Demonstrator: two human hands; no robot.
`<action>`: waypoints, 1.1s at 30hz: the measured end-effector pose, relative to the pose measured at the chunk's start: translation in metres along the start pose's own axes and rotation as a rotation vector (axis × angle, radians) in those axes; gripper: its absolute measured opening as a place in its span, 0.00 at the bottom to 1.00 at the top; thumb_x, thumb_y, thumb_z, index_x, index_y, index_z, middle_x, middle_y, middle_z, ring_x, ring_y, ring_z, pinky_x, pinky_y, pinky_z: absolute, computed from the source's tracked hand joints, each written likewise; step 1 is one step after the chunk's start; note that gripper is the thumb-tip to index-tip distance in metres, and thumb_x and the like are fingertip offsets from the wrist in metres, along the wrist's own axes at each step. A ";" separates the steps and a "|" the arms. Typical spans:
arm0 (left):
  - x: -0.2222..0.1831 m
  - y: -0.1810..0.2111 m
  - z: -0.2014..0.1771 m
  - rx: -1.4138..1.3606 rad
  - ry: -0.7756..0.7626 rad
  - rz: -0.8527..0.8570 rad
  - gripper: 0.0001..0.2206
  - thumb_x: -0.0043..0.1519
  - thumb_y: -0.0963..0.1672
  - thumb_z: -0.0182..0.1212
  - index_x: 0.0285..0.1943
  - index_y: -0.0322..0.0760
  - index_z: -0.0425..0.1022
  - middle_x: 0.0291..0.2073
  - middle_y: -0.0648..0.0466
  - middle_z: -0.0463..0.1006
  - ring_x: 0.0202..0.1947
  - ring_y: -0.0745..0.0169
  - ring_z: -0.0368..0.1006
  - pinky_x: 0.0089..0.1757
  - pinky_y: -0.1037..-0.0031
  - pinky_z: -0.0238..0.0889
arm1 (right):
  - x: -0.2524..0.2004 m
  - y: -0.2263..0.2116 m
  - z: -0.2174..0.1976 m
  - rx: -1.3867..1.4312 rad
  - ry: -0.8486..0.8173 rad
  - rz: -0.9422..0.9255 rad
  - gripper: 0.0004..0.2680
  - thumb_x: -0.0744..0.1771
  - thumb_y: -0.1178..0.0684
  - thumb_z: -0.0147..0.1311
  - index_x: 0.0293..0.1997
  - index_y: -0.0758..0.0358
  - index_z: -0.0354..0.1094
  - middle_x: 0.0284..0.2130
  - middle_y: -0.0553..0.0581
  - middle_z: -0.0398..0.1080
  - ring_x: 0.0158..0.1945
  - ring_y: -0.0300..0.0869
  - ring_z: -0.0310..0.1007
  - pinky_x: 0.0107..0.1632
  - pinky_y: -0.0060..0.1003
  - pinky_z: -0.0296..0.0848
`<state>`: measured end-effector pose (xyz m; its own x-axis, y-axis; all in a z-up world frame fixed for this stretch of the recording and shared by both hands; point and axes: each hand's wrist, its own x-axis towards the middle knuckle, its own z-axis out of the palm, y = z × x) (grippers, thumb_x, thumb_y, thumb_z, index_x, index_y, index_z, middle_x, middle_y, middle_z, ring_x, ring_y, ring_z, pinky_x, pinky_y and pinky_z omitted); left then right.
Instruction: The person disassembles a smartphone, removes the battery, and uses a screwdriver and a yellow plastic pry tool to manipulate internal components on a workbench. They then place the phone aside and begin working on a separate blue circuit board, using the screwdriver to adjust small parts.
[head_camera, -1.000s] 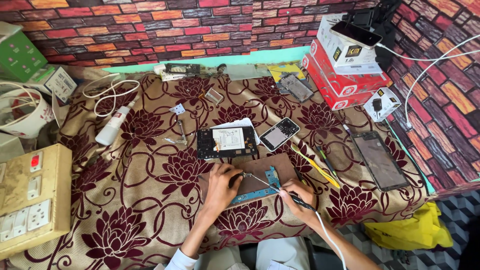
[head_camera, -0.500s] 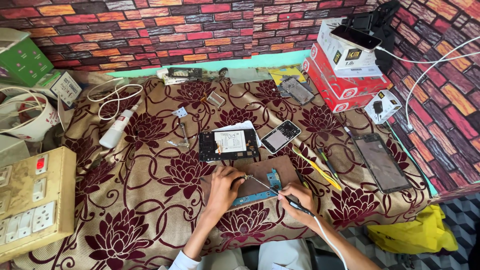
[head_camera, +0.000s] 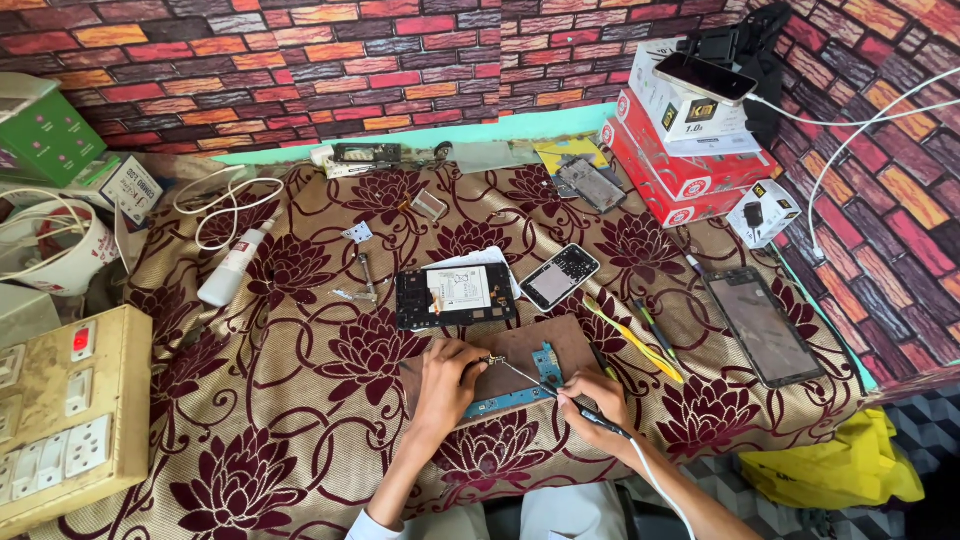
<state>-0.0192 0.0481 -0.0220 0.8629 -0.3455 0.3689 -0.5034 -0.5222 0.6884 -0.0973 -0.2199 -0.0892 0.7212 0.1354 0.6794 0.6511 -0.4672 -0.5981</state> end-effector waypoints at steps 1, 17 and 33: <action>0.000 -0.001 0.000 -0.003 0.002 0.002 0.08 0.56 0.39 0.68 0.43 0.36 0.84 0.40 0.51 0.82 0.47 0.53 0.71 0.51 0.60 0.62 | -0.001 0.001 0.000 -0.005 0.002 -0.013 0.04 0.63 0.62 0.59 0.29 0.66 0.68 0.24 0.58 0.74 0.25 0.37 0.73 0.27 0.30 0.70; 0.000 -0.001 0.001 -0.013 0.002 0.004 0.08 0.56 0.39 0.67 0.43 0.35 0.85 0.40 0.52 0.82 0.46 0.53 0.71 0.49 0.61 0.61 | 0.004 -0.007 -0.001 -0.022 -0.007 -0.012 0.03 0.62 0.63 0.58 0.29 0.66 0.68 0.25 0.58 0.74 0.27 0.39 0.74 0.30 0.31 0.72; 0.001 -0.011 0.008 0.032 -0.044 -0.036 0.07 0.57 0.39 0.66 0.43 0.35 0.84 0.41 0.51 0.82 0.47 0.55 0.71 0.51 0.61 0.60 | -0.004 0.005 0.002 -0.060 -0.020 0.043 0.03 0.62 0.61 0.60 0.27 0.64 0.69 0.23 0.56 0.75 0.23 0.37 0.70 0.27 0.32 0.69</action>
<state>-0.0134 0.0469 -0.0339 0.8777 -0.3602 0.3160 -0.4742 -0.5591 0.6801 -0.0967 -0.2214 -0.0961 0.7530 0.1311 0.6448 0.6046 -0.5244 -0.5995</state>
